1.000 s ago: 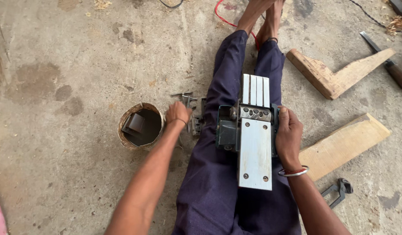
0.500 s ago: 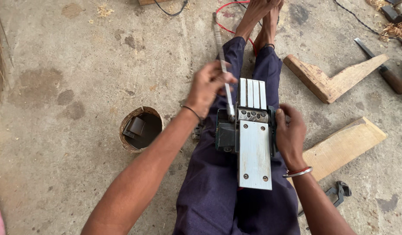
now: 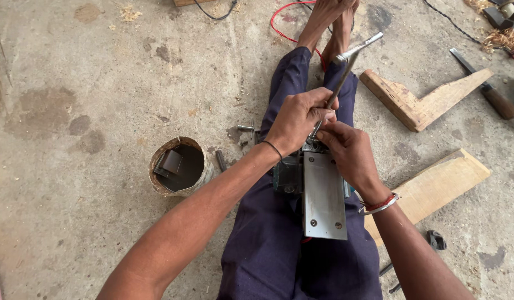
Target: The person sits on the floor and assembles an electric planer. They attach a metal base plate to the motor housing, insert a small metal blade into the cutter head, and tighten the securing screws using a T-handle wrench.
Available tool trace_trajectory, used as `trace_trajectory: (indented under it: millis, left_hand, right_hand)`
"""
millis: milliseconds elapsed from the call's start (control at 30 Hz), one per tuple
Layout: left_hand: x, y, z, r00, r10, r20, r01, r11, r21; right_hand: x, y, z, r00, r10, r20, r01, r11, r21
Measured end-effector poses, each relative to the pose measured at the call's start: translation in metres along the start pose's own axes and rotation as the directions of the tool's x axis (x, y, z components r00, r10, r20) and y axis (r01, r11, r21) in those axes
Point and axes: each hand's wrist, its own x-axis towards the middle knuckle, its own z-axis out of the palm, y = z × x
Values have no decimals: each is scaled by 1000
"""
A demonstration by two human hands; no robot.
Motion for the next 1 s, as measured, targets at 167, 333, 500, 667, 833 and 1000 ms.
trace_trajectory:
  millis: [167,333,500,667,833,1000]
  left_hand:
    - [6,2,-5,995,-35,97,33,999,21]
    - [5,-2,-12,983,11,182,-15,1000,18]
    - [6,-5,-15,988,16,154,-17,1000,1]
    - [4,-9,-9,998,-10,69,8,1000,29]
    - [5,-7,-3,999,-9,50,2,990,138]
    - [6,-3,-6,993,-63,95,50,989,137]
  right_hand:
    - [0,5,-1,1000,-19,12,19,999,-27]
    - [0,2,-1,999,-35,32,37,997,-61]
    - [-4,-3,7,979,-194,-55,186,975,-124]
    - [-13,-7,16,975,-208,-78,195,969,-152]
    - [-15,-1,18,989,-123,-88,112,986,-121]
    - [-3,-1,3,998,-60,5,59,996,66]
